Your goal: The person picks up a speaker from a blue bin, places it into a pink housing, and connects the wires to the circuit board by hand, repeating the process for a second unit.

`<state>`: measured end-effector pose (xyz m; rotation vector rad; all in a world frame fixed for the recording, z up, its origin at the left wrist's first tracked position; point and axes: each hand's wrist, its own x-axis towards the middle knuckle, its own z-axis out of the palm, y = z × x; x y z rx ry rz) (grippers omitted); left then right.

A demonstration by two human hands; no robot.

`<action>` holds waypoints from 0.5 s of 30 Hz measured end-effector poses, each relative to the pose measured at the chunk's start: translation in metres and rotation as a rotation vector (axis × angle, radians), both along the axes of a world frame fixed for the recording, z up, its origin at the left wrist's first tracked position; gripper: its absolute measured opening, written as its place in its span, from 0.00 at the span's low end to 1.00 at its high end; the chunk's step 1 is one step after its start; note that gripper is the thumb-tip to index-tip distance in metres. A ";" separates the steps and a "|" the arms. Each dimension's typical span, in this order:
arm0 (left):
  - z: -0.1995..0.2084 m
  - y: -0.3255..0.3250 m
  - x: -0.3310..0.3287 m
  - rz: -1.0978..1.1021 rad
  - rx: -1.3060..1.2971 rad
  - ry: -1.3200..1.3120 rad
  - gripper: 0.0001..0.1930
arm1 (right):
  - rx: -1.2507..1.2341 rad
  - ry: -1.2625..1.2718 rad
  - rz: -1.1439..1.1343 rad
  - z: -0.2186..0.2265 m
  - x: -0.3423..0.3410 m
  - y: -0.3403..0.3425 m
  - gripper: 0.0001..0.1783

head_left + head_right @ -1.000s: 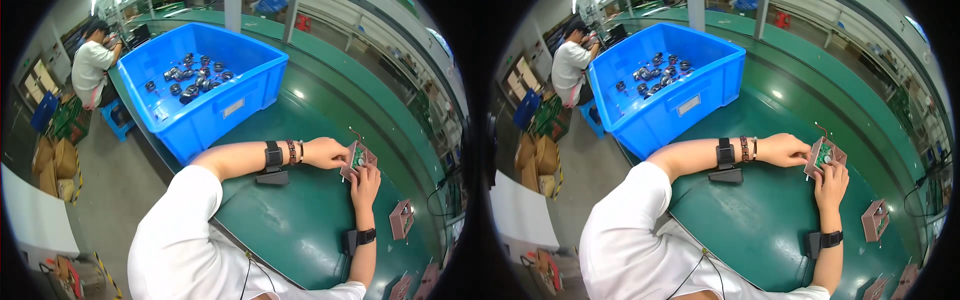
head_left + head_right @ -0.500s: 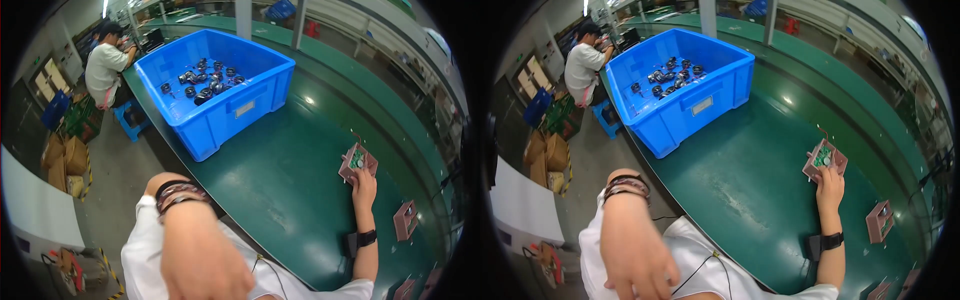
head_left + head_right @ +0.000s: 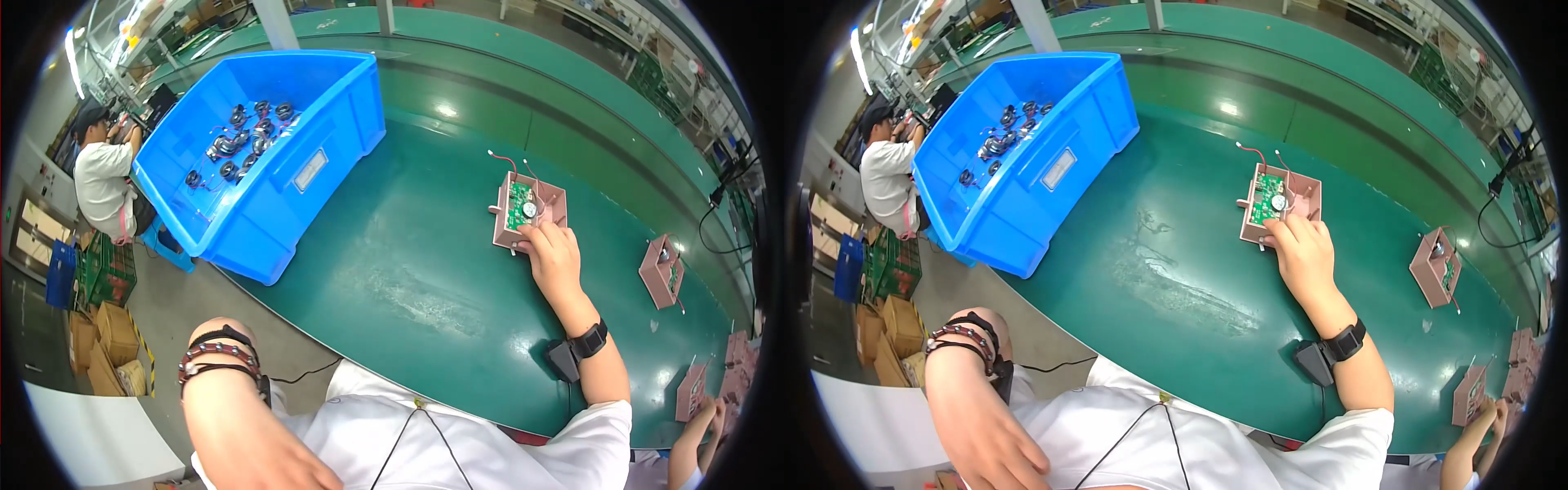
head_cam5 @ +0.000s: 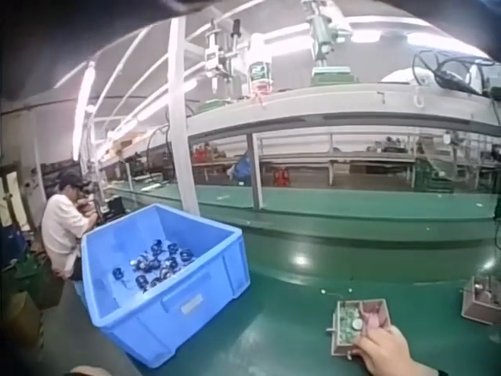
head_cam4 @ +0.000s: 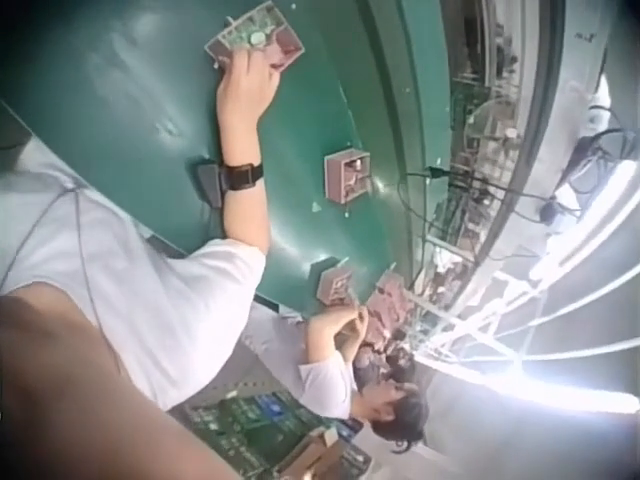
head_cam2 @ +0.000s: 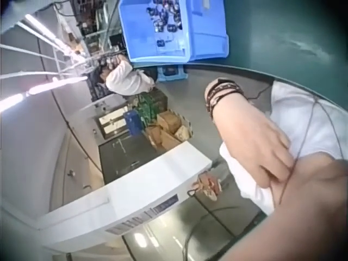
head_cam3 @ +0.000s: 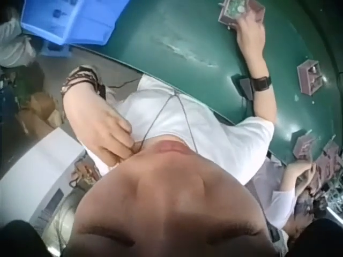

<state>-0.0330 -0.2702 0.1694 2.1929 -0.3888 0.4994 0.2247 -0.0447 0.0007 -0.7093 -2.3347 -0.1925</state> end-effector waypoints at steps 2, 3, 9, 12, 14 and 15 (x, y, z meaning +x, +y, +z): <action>0.003 -0.001 -0.005 -0.004 -0.030 0.013 0.06 | -0.005 0.005 0.000 0.000 0.000 0.000 0.13; 0.004 -0.001 -0.007 0.005 -0.002 0.071 0.06 | -0.001 0.009 0.006 0.000 0.000 0.000 0.13; 0.014 0.002 -0.017 0.063 0.123 0.318 0.07 | -0.016 0.021 0.001 0.001 0.001 -0.001 0.13; 0.016 0.003 -0.025 0.000 0.141 0.294 0.06 | -0.007 0.036 0.036 0.000 0.000 0.000 0.14; 0.018 0.003 -0.026 -0.011 0.153 0.285 0.06 | -0.012 0.027 0.049 0.002 -0.002 -0.005 0.14; 0.020 0.004 -0.027 0.002 0.145 0.279 0.06 | -0.016 0.023 0.067 0.004 -0.004 -0.011 0.14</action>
